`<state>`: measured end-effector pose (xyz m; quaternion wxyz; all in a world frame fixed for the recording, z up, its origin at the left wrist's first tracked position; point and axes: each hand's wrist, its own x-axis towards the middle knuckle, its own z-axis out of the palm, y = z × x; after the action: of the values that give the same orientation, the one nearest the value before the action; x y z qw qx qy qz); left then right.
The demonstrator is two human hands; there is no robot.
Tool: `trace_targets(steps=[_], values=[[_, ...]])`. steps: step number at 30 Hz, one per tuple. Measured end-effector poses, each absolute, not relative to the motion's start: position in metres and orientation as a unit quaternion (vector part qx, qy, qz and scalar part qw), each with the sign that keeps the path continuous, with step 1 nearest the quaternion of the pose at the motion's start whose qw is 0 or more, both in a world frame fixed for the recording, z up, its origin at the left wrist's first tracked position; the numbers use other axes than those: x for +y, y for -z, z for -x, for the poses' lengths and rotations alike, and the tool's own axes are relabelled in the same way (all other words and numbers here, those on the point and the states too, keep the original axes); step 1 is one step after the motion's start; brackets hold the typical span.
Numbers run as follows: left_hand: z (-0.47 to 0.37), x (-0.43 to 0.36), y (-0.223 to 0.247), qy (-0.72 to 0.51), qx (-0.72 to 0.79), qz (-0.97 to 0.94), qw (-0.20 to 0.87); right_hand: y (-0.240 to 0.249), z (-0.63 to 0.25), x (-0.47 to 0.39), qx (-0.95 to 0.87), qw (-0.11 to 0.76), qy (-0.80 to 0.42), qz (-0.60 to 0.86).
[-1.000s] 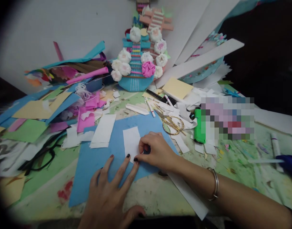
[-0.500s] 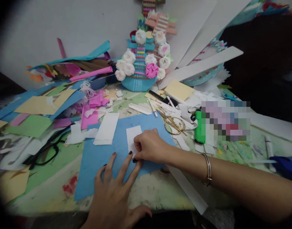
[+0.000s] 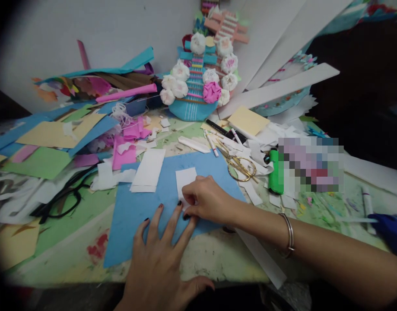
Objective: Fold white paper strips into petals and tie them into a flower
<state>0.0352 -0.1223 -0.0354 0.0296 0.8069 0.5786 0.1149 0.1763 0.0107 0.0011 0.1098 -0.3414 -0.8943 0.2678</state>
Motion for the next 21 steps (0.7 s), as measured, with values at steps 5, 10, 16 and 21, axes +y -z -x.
trace_targets(steps=[5, 10, 16, 21], values=[[-0.036, -0.121, 0.035, -0.121, 0.585, -0.801, 0.032, 0.0, -0.17, 0.012, -0.897, 0.119, -0.243, 0.349], [-0.037, -0.123, 0.034, -0.124, 0.586, -0.8, 0.031, 0.0, -0.174, 0.008, -0.9, 0.11, -0.244, 0.344], [-0.04, -0.122, 0.033, -0.13, 0.593, -0.794, 0.028, 0.0, -0.17, 0.01, -0.905, 0.113, -0.22, 0.347], [-0.043, -0.121, 0.03, -0.133, 0.597, -0.791, 0.012, 0.0, -0.189, 0.007, -0.844, 0.172, -0.293, 0.416]])
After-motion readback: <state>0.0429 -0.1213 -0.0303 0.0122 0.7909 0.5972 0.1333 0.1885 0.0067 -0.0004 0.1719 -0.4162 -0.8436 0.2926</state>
